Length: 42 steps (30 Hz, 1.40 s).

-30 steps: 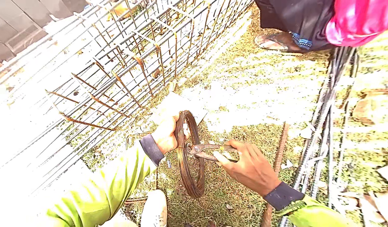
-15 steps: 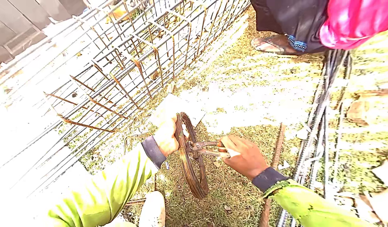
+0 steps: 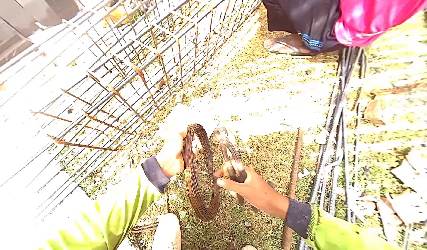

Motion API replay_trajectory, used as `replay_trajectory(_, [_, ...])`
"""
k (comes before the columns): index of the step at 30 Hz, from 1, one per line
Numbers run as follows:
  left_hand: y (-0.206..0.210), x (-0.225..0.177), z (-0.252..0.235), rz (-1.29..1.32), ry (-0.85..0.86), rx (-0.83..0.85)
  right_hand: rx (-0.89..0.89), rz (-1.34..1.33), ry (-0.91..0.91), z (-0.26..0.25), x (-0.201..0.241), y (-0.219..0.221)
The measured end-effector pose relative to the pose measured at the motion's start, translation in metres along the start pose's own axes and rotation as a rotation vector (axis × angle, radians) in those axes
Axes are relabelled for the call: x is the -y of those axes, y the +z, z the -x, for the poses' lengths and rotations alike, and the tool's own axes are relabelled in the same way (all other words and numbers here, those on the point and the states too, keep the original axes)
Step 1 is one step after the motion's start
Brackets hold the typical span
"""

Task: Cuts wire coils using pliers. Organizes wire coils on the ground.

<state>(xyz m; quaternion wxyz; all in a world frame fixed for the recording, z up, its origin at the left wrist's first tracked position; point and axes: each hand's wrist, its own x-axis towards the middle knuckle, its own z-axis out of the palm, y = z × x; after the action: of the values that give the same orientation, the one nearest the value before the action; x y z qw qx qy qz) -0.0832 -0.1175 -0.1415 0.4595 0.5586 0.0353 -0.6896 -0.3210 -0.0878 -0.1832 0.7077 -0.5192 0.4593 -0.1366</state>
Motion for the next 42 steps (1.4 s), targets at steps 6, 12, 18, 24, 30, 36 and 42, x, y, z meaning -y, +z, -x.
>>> replay_trajectory(6, [-0.001, 0.003, 0.01, -0.096, 0.044, 0.027, 0.057, -0.177, -0.159, -0.031, 0.012, 0.031])
replay_trajectory(12, [-0.01, 0.003, 0.01, -0.081, 0.023, 0.046, 0.001, 0.074, -0.107, -0.036, 0.013, 0.041])
replay_trajectory(18, [-0.007, 0.002, 0.011, -0.068, 0.019, 0.057, 0.105, -0.076, -0.141, -0.043, 0.019, 0.044])
replay_trajectory(24, [-0.008, 0.003, 0.009, -0.068, 0.05, 0.043, 0.148, -0.081, -0.199, -0.05, 0.015, 0.043])
replay_trajectory(30, [-0.009, 0.003, 0.006, -0.071, 0.021, 0.021, 0.129, -0.282, -0.2, -0.055, -0.002, 0.049])
replay_trajectory(36, [-0.005, 0.007, 0.014, -0.093, 0.027, 0.086, 0.015, -0.292, -0.057, -0.059, -0.003, 0.073])
replay_trajectory(42, [-0.008, 0.004, 0.016, -0.119, 0.055, -0.04, 0.067, -0.287, 0.058, -0.059, -0.001, 0.07])
